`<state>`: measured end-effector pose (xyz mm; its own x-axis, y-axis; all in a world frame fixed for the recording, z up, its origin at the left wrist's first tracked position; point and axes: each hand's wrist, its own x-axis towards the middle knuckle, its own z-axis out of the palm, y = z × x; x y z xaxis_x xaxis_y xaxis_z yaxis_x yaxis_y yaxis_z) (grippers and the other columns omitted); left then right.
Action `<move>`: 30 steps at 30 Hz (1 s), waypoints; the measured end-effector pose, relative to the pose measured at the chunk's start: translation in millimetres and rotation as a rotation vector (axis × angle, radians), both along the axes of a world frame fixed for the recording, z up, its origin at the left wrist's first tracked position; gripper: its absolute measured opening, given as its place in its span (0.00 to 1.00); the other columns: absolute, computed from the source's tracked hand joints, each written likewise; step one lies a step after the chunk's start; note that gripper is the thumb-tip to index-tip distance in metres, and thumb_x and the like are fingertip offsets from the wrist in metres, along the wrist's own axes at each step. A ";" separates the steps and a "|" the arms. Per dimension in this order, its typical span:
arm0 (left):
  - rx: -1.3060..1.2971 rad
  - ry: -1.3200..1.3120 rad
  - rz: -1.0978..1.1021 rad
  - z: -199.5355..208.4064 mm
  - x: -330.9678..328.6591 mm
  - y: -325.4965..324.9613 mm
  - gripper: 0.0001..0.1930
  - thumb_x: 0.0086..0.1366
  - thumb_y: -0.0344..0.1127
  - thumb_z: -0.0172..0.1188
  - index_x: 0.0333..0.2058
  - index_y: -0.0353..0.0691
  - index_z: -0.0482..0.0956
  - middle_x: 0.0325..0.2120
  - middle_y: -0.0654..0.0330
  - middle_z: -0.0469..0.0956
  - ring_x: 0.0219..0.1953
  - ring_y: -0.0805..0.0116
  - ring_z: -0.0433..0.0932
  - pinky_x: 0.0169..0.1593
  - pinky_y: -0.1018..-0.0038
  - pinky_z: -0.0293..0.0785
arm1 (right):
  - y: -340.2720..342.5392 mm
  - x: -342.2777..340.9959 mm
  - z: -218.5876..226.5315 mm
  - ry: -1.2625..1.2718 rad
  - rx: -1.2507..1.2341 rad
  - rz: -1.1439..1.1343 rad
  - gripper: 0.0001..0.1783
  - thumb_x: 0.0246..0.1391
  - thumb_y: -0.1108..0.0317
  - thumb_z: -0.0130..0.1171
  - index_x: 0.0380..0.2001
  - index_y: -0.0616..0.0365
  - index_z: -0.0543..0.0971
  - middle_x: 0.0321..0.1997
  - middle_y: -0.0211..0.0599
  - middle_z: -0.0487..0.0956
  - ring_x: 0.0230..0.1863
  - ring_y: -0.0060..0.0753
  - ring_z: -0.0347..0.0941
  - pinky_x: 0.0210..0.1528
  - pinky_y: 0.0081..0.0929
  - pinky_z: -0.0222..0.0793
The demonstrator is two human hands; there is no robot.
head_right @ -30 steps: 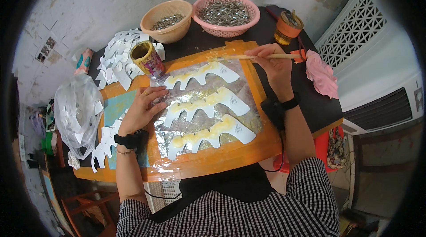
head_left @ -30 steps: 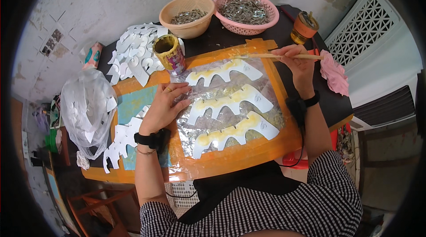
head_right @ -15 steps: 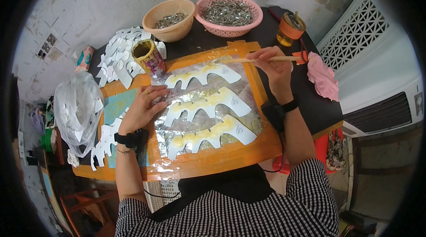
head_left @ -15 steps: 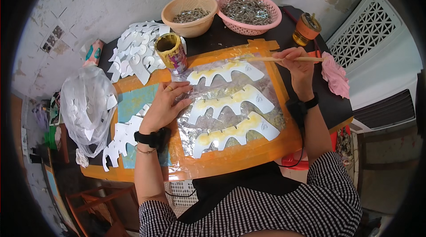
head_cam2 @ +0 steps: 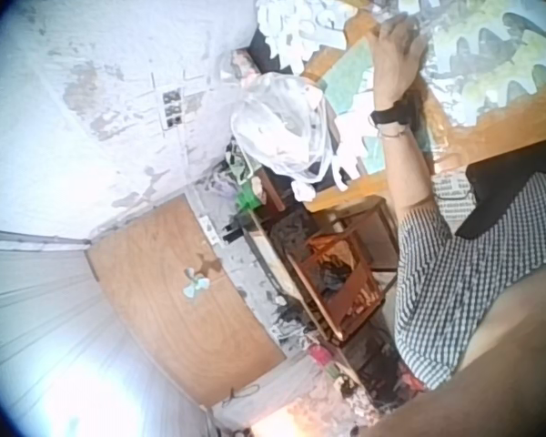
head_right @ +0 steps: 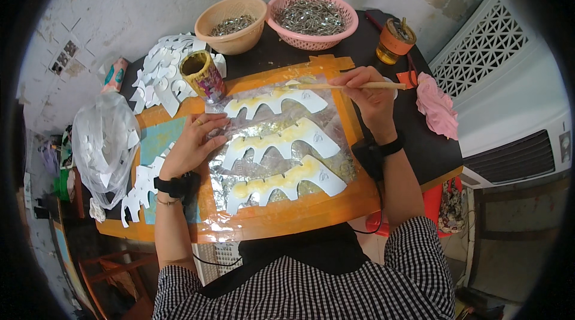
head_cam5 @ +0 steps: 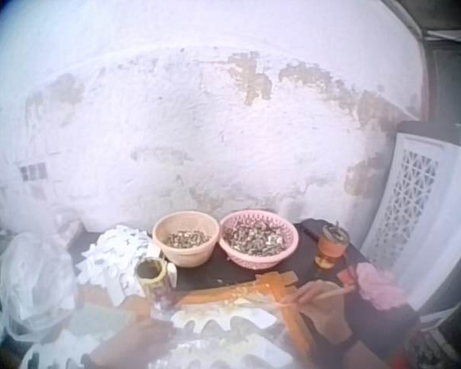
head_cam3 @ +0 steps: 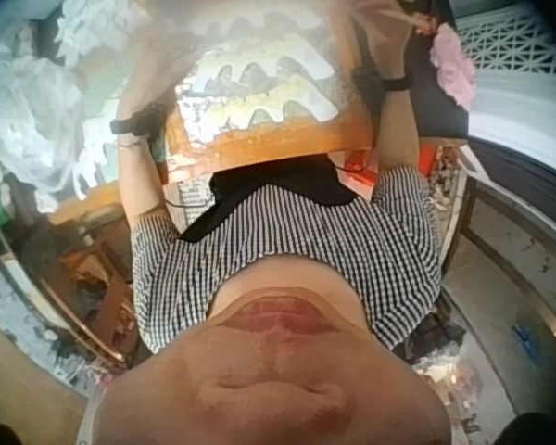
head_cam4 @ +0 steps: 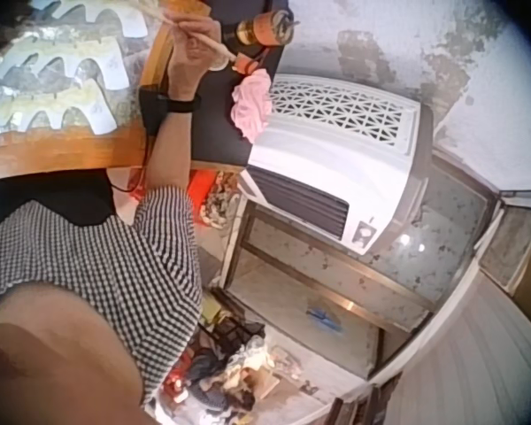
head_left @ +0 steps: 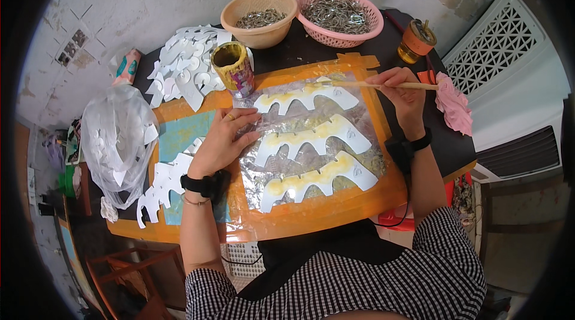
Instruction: Apply glue to white material shoe components using a brush.
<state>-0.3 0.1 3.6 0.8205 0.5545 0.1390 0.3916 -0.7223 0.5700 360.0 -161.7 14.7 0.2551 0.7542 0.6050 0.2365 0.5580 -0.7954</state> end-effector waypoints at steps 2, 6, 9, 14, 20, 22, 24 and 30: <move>0.001 0.000 0.003 -0.8 -0.4 0.6 0.19 0.64 0.36 0.66 0.53 0.40 0.82 0.57 0.57 0.77 0.56 0.50 0.68 0.64 0.62 0.66 | 0.5 2.2 -0.5 -0.021 0.015 -0.006 0.09 0.57 0.88 0.56 0.35 0.62 0.72 0.42 0.45 0.81 0.49 0.42 0.82 0.56 0.35 0.78; -0.026 -0.003 -0.002 -4.8 -0.5 2.4 0.19 0.65 0.38 0.66 0.54 0.41 0.81 0.58 0.60 0.76 0.56 0.53 0.66 0.65 0.63 0.63 | -1.2 6.2 2.3 -0.074 0.043 -0.043 0.10 0.58 0.89 0.56 0.36 0.61 0.72 0.43 0.45 0.80 0.49 0.42 0.82 0.55 0.35 0.78; -0.017 -0.007 -0.006 -4.1 -0.2 2.4 0.19 0.65 0.38 0.66 0.53 0.41 0.81 0.58 0.60 0.76 0.56 0.53 0.66 0.65 0.63 0.62 | -3.4 7.8 4.1 -0.057 0.063 -0.062 0.10 0.58 0.89 0.56 0.36 0.61 0.73 0.43 0.45 0.80 0.48 0.42 0.82 0.55 0.34 0.78; 0.007 -0.029 -0.004 -6.4 -0.5 2.4 0.19 0.64 0.37 0.67 0.52 0.41 0.82 0.56 0.58 0.77 0.55 0.51 0.68 0.63 0.63 0.65 | -6.5 12.3 7.2 -0.058 0.095 -0.070 0.10 0.58 0.89 0.56 0.36 0.61 0.73 0.42 0.45 0.80 0.46 0.40 0.82 0.53 0.34 0.79; -0.022 0.008 -0.009 -6.0 -1.2 3.4 0.20 0.65 0.39 0.66 0.54 0.41 0.81 0.58 0.61 0.76 0.56 0.54 0.66 0.65 0.64 0.63 | -11.8 13.1 11.9 -0.010 0.089 -0.018 0.10 0.58 0.88 0.56 0.36 0.60 0.73 0.40 0.45 0.79 0.43 0.39 0.82 0.52 0.35 0.79; -0.018 0.008 -0.009 -5.4 -1.6 3.2 0.19 0.65 0.39 0.66 0.54 0.41 0.81 0.59 0.61 0.75 0.56 0.53 0.66 0.65 0.64 0.63 | -12.7 12.6 13.3 -0.002 0.080 0.001 0.10 0.58 0.87 0.56 0.36 0.60 0.73 0.39 0.45 0.79 0.43 0.39 0.82 0.52 0.35 0.79; -0.024 0.008 -0.007 -4.7 -1.5 3.2 0.20 0.65 0.39 0.66 0.54 0.41 0.81 0.59 0.60 0.75 0.56 0.53 0.66 0.65 0.64 0.63 | -12.5 10.6 14.2 0.023 0.079 0.016 0.09 0.58 0.87 0.57 0.35 0.60 0.73 0.40 0.46 0.79 0.43 0.39 0.82 0.52 0.35 0.79; -0.035 0.012 -0.007 -4.5 -0.2 3.2 0.20 0.65 0.39 0.66 0.54 0.41 0.81 0.59 0.60 0.75 0.56 0.53 0.66 0.64 0.64 0.63 | -9.1 7.9 8.6 0.016 0.097 -0.053 0.09 0.58 0.87 0.57 0.35 0.61 0.73 0.40 0.46 0.80 0.43 0.40 0.81 0.52 0.35 0.79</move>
